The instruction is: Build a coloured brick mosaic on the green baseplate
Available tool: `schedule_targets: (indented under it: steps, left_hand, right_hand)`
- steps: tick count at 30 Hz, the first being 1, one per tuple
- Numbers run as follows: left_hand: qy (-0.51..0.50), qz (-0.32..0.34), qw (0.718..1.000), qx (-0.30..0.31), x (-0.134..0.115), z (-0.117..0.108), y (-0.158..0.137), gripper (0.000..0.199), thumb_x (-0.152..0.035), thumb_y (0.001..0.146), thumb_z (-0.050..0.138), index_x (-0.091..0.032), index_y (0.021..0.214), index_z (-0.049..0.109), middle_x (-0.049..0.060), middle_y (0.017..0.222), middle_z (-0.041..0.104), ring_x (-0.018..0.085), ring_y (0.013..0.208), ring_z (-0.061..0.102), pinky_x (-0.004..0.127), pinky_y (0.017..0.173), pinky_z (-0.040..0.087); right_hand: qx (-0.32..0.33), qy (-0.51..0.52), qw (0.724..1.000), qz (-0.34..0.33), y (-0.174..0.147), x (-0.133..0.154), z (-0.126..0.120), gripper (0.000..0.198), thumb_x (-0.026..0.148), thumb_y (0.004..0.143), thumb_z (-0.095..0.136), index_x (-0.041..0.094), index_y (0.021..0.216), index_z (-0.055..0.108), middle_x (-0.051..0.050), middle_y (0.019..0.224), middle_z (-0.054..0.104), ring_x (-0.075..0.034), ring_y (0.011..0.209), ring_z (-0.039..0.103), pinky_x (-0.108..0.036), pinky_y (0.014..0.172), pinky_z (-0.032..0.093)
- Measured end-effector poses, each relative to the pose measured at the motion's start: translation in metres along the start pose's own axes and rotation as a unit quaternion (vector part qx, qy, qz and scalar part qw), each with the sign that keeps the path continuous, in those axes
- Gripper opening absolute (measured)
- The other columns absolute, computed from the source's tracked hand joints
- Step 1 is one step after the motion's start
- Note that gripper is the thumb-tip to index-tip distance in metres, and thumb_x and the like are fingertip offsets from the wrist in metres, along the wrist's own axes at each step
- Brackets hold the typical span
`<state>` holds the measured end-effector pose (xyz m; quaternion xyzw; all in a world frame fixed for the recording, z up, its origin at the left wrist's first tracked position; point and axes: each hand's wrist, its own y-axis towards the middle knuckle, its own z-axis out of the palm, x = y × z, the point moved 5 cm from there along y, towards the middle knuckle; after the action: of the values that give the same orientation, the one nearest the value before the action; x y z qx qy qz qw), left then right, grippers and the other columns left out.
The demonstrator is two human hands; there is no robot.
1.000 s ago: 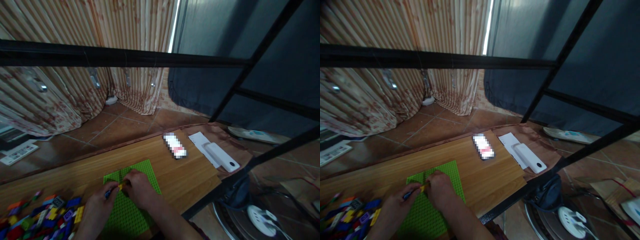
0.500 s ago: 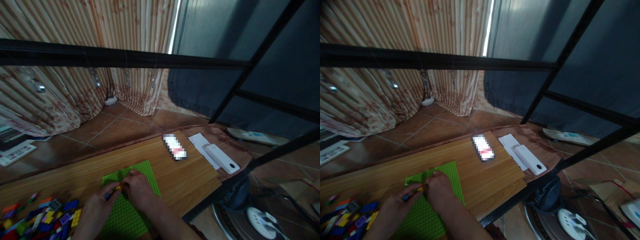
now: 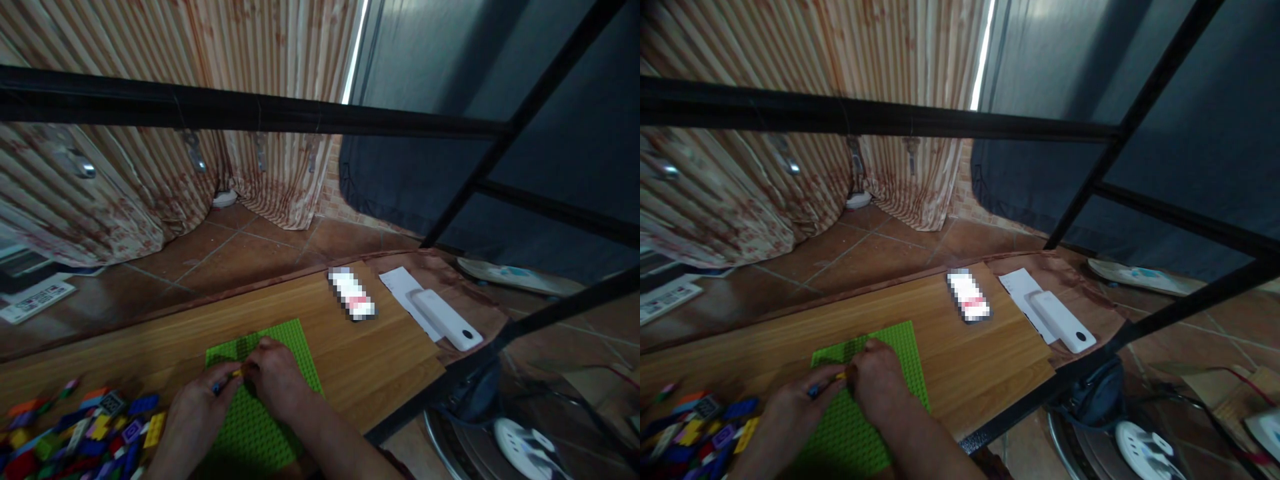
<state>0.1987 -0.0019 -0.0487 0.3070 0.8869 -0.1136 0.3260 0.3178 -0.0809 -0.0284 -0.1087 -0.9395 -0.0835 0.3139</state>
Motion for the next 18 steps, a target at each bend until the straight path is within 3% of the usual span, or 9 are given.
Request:
schedule_targets:
  steps: [11, 18]
  left_hand:
    - [-0.003, -0.004, 0.999, 0.046, -0.0015, 0.0045, 0.0021, 0.028, -0.039, 0.077, 0.053, -0.024, 0.085, 0.075, 0.001, 0.074, 0.075, 0.021, 0.067, 0.068, 0.03, 0.064, 0.05]
    - [-0.018, -0.011, 0.999, 0.031, -0.0011, 0.0026, -0.0023, 0.032, -0.043, 0.078, 0.054, -0.023, 0.088, 0.076, 0.001, 0.072, 0.074, 0.02, 0.064, 0.067, 0.029, 0.063, 0.049]
  right_hand:
    - [0.011, 0.015, 0.998, 0.065, -0.0014, -0.0101, 0.0022, 0.013, 0.018, 0.082, 0.065, 0.018, 0.086, 0.077, -0.008, 0.087, 0.071, -0.018, 0.08, 0.064, -0.027, 0.076, 0.043]
    - [0.0, 0.021, 0.997, 0.071, -0.003, -0.0097, -0.0009, 0.01, 0.02, 0.083, 0.066, 0.021, 0.086, 0.076, -0.006, 0.087, 0.07, -0.018, 0.084, 0.065, -0.027, 0.08, 0.043]
